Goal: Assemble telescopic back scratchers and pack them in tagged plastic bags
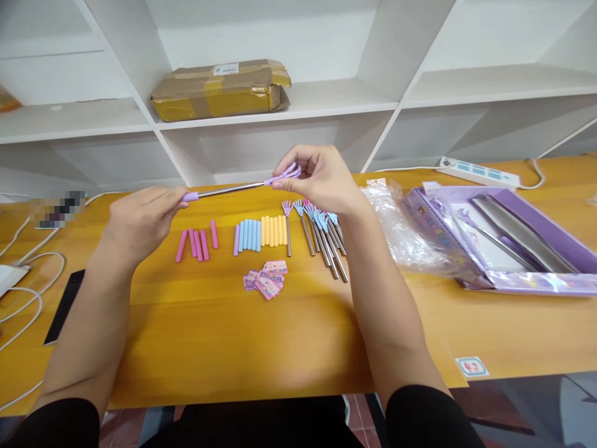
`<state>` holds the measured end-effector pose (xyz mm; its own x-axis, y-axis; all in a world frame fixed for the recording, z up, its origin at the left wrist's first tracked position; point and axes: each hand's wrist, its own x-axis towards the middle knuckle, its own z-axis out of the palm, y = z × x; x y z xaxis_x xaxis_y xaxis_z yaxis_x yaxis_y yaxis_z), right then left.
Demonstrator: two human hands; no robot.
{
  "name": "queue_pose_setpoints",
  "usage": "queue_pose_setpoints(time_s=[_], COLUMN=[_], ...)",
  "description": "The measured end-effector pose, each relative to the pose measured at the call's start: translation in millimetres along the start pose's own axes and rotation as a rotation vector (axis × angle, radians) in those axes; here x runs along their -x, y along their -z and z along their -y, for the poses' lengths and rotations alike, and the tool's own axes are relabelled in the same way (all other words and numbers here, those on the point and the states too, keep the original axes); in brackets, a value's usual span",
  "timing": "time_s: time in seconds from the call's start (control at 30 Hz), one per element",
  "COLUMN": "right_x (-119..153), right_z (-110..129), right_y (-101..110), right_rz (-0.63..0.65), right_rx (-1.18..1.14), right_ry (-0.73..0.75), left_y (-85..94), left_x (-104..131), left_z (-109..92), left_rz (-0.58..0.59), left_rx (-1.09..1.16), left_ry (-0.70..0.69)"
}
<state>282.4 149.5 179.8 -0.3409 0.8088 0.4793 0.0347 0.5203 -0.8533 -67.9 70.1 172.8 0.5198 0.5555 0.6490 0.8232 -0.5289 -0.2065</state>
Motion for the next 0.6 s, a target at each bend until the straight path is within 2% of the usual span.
queue_pose_setpoints(time_s=[0.17,0.33,0.6], right_x=[0,-2,0], right_z=[-1,-7,-9], right_y=[-7,-23,-38], right_rz=[0.013,0.064,0.042], right_rx=[0.009,-0.002,-0.099], right_ry=[0.014,0.003,-0.053], left_y=[0.0,-6.3,-9.5], left_x=[2,2,-2], left_z=[-1,-11,-17], left_rz=[-0.001,0.029,0.017], left_rx=[-0.014,-0.039,0.0], left_ry=[0.019,-0.013,0.023])
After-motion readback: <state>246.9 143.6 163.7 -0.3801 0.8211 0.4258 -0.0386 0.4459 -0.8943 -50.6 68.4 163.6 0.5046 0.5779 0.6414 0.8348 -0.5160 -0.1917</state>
